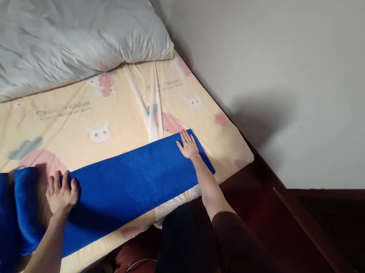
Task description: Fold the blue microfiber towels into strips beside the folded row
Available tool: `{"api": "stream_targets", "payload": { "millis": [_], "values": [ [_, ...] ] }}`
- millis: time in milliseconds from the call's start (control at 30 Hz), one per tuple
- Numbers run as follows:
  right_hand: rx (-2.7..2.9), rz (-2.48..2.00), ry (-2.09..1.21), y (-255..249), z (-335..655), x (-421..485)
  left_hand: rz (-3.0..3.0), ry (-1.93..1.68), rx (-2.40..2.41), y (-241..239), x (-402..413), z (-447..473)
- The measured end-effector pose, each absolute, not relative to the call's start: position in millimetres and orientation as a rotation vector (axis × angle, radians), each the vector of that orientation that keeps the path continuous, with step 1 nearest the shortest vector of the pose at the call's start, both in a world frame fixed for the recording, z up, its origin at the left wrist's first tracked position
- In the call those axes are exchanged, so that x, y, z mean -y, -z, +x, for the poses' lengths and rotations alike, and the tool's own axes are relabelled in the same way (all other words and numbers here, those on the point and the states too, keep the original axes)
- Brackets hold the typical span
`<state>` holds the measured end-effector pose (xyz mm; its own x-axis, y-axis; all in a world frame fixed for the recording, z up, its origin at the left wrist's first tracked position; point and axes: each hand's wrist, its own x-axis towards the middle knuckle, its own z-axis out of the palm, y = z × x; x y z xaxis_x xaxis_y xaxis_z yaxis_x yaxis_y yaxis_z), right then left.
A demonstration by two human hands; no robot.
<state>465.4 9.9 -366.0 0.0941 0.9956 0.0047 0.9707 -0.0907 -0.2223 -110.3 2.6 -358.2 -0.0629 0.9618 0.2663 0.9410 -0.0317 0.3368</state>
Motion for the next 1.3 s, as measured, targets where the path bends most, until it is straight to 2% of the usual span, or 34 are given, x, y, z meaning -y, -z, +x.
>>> {"api": "stream_targets", "payload": {
  "millis": [300, 533, 667, 900, 1067, 1300],
  "values": [
    [1.947, -2.357, -0.120, 370, 486, -13, 2.097, -0.604, -2.146, 355, -9, -119],
    [1.968, -2.316, -0.088, 375, 487, -7, 2.077, -0.315, -1.972, 330, -65, -171],
    [1.969, -2.279, -0.082, 376, 488, -6, 1.951, -0.293, -1.934, 326, -81, -187],
    [1.977, -2.307, -0.097, 377, 488, -5, 2.271, 0.060, -1.645, 323, -87, -194],
    [1.950, -2.271, -0.095, 379, 488, -4, 2.432, 0.243, -1.637, 315, -85, -194],
    [1.932, -2.248, -0.097, 380, 488, -4, 2.464, 0.155, -1.799, 298, -72, -173]
  ]
}}
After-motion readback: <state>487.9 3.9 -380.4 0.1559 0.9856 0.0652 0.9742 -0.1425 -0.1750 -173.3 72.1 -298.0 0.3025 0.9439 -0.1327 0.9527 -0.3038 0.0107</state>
